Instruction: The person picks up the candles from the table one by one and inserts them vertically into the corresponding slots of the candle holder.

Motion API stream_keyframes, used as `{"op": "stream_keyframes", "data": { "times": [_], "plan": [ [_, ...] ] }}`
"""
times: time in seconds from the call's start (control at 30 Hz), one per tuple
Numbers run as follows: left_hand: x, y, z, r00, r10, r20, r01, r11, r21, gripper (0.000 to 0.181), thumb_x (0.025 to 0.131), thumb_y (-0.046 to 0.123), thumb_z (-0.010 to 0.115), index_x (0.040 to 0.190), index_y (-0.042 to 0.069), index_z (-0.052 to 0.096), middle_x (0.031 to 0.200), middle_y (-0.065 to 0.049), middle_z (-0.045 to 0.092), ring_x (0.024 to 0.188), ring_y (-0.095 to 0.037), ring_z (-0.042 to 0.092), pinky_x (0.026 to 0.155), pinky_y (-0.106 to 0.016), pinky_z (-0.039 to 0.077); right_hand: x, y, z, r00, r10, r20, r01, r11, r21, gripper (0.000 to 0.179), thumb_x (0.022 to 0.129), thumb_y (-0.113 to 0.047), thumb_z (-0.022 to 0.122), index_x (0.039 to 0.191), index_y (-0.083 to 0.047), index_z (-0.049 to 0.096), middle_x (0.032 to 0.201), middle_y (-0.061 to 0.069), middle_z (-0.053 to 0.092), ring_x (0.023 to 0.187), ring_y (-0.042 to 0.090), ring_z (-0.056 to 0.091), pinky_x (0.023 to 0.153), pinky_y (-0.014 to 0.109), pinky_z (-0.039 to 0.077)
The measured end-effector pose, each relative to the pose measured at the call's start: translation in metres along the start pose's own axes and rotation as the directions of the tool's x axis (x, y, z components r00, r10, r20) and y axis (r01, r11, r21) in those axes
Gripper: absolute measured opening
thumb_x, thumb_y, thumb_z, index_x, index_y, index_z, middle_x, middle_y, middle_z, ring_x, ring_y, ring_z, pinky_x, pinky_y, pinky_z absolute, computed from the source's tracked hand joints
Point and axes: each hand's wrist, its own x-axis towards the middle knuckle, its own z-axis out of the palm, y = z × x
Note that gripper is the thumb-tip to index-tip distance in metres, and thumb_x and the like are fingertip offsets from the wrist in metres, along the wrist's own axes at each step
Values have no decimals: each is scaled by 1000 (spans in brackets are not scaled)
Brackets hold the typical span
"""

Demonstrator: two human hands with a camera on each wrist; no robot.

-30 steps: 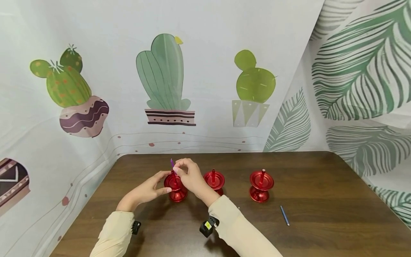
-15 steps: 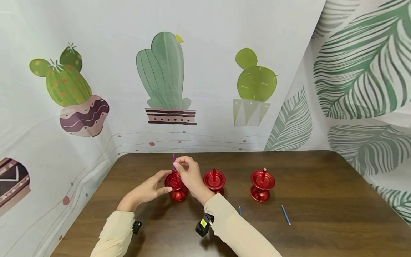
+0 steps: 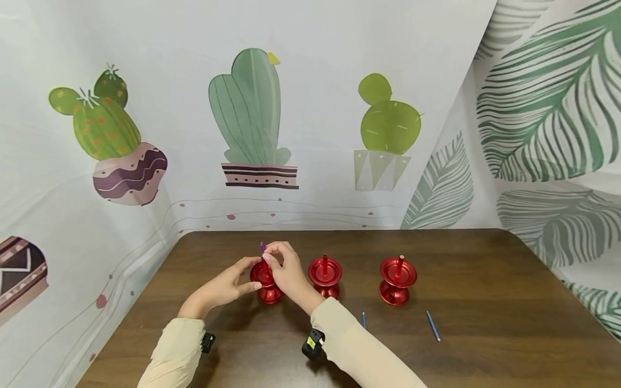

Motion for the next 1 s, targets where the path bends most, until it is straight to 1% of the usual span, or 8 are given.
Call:
{"op": "stream_keyframes", "data": {
  "times": [0.17, 0.27, 0.43, 0.53, 0.63, 0.77, 0.93, 1.0],
  "plan": [
    [-1, -1, 1, 1000, 12, 8, -12, 1000, -12, 65, 89, 22, 69, 140, -2, 38, 138, -19, 45, 130, -42, 40, 106, -59, 31, -1, 1, -4, 999, -20, 48, 21, 1000, -8, 14, 94, -5, 59, 108, -5, 64, 117, 10, 56, 111, 26, 54, 86, 37, 50],
    [0, -2, 1, 1000, 19, 12, -19, 1000, -15, 64, 89, 22, 69, 140, -1, 38, 137, -18, 46, 130, -42, 41, 105, -60, 31, 1, 0, -5, 998, -30, 61, 31, 1000, -1, 17, 93, -9, 62, 109, -5, 66, 119, 9, 55, 112, 27, 53, 87, 40, 50],
    [1, -2, 1, 1000, 24, 10, -24, 1000, -7, 63, 90, 21, 69, 141, 0, 38, 136, -17, 46, 130, -42, 41, 104, -60, 32, 5, -7, -6, 999, -34, 43, 35, 999, -33, 15, 91, -15, 68, 100, -4, 70, 118, 10, 58, 110, 23, 54, 85, 35, 50],
    [0, -1, 1, 1000, 15, 10, -15, 1000, -15, 63, 89, 20, 69, 141, 0, 38, 137, -17, 46, 130, -42, 41, 104, -60, 32, 7, -10, -6, 999, -30, 14, 30, 998, -57, 12, 88, -14, 70, 95, -3, 72, 113, 11, 60, 105, 22, 57, 81, 33, 52],
    [0, 0, 0, 1000, 17, 9, -17, 1000, -10, 62, 89, 20, 69, 140, 0, 39, 135, -16, 47, 129, -42, 42, 104, -60, 33, 7, -9, -6, 1000, -20, -7, 19, 996, -85, 10, 86, -13, 73, 90, -4, 73, 107, 9, 62, 100, 21, 58, 76, 29, 53],
    [0, 0, 0, 1000, 29, 9, -29, 1000, 2, 61, 90, 21, 69, 139, 0, 40, 134, -16, 47, 128, -42, 42, 104, -60, 33, 8, -7, -5, 1000, -6, -15, 4, 994, -108, 9, 85, -13, 74, 88, -5, 74, 102, 5, 63, 98, 20, 59, 72, 25, 51],
    [-1, -1, 0, 1000, 24, 16, -24, 1000, -12, 62, 90, 23, 68, 140, 0, 39, 136, -18, 46, 129, -43, 41, 103, -61, 33, 6, -8, -5, 1000, 8, -18, -10, 994, -111, 9, 85, -13, 74, 89, -6, 74, 101, 5, 62, 96, 21, 59, 71, 23, 51],
    [-1, -1, 0, 1000, 16, 20, -16, 1000, -17, 63, 90, 23, 68, 140, 0, 38, 137, -19, 45, 130, -43, 41, 103, -61, 33, 4, -9, -5, 1000, 24, -7, -25, 994, -111, 11, 85, -14, 74, 93, -6, 73, 103, 6, 61, 98, 24, 58, 74, 26, 53]
  ]
}}
